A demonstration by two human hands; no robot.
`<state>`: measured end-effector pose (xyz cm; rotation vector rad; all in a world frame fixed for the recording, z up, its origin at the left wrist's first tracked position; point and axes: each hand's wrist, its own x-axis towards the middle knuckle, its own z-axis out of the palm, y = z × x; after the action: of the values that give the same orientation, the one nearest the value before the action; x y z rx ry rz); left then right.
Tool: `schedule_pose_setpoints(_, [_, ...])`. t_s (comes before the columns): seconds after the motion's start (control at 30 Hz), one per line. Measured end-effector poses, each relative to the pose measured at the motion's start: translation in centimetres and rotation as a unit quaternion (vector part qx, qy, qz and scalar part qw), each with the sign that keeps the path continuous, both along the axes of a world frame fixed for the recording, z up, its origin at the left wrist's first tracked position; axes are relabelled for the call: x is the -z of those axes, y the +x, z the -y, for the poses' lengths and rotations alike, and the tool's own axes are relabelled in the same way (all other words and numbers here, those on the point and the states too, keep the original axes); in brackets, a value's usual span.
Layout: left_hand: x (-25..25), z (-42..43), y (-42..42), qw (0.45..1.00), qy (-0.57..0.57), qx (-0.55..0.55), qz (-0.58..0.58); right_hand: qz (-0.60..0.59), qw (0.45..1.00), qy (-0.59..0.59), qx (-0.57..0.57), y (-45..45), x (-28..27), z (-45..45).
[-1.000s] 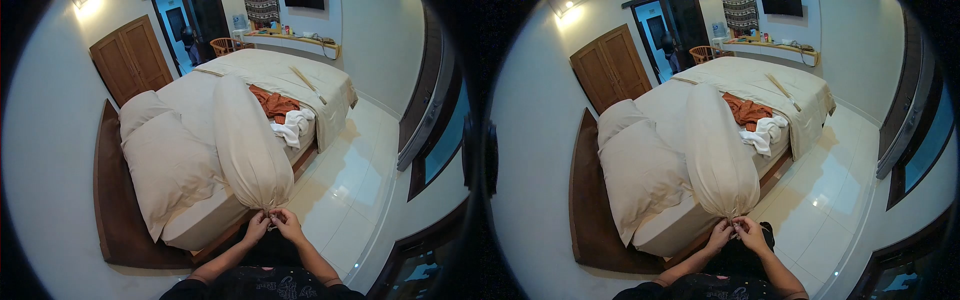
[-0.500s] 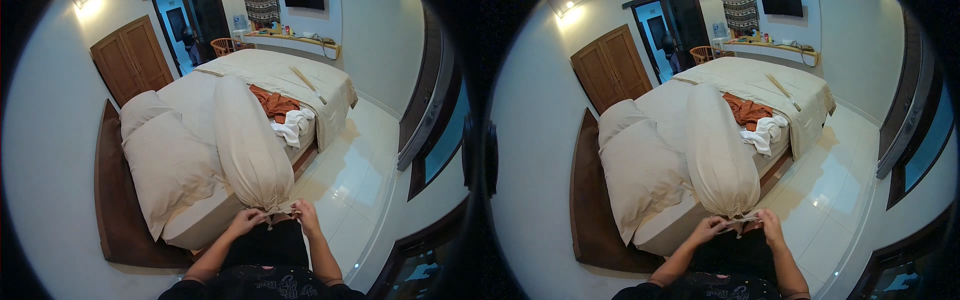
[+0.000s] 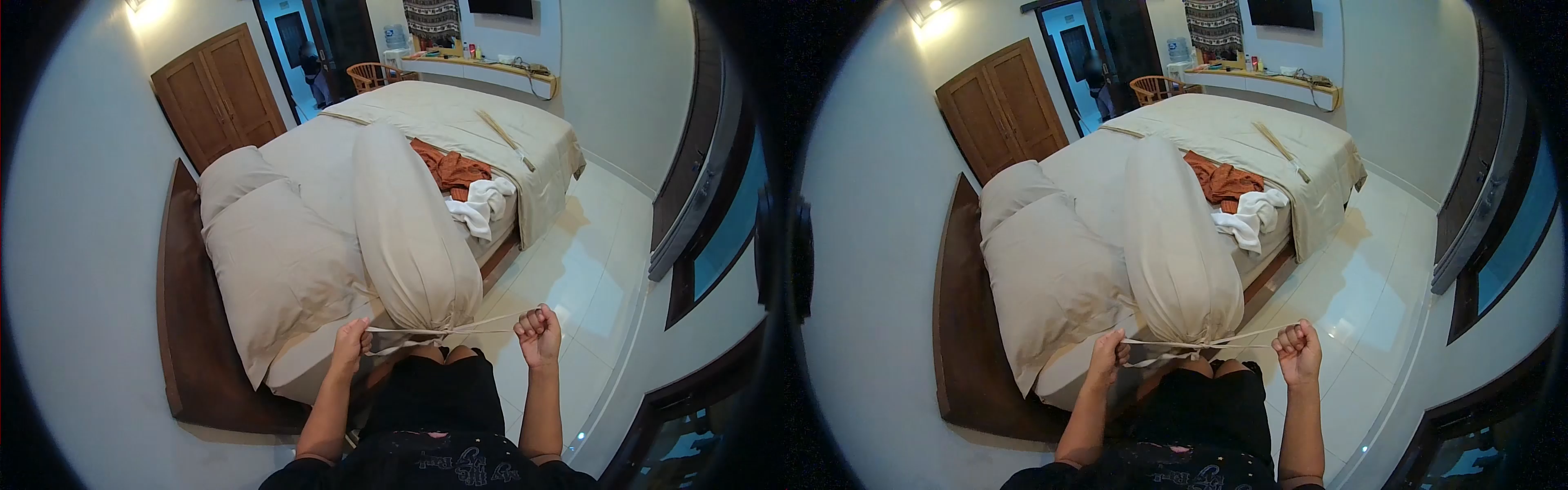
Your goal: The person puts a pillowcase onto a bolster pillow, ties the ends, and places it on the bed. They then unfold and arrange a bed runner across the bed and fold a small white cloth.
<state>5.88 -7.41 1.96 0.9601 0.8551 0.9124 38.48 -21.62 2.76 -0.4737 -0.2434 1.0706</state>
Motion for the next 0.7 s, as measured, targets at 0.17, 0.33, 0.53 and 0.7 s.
schedule_pose_setpoints(0.17, [-0.4, -1.2, 0.8, 0.989, -0.028, -0.142, 0.024, -0.026, 0.998, -0.022, 0.048, 2.7, 2.0, 0.1])
schedule_pose_setpoints(0.33, [0.8, -3.4, 0.1, 0.977, -0.075, -0.176, 0.096, -0.105, 0.991, -0.062, 0.059, 4.1, 4.7, -0.3])
schedule_pose_setpoints(0.53, [1.3, -4.2, -1.2, 0.984, -0.091, -0.104, 0.115, -0.082, 0.993, -0.085, 0.021, 4.8, 6.9, -0.7])
schedule_pose_setpoints(0.7, [1.1, -2.4, -2.1, 0.982, -0.029, 0.043, 0.181, -0.003, 0.998, 0.011, -0.060, 5.2, 6.8, 0.5])
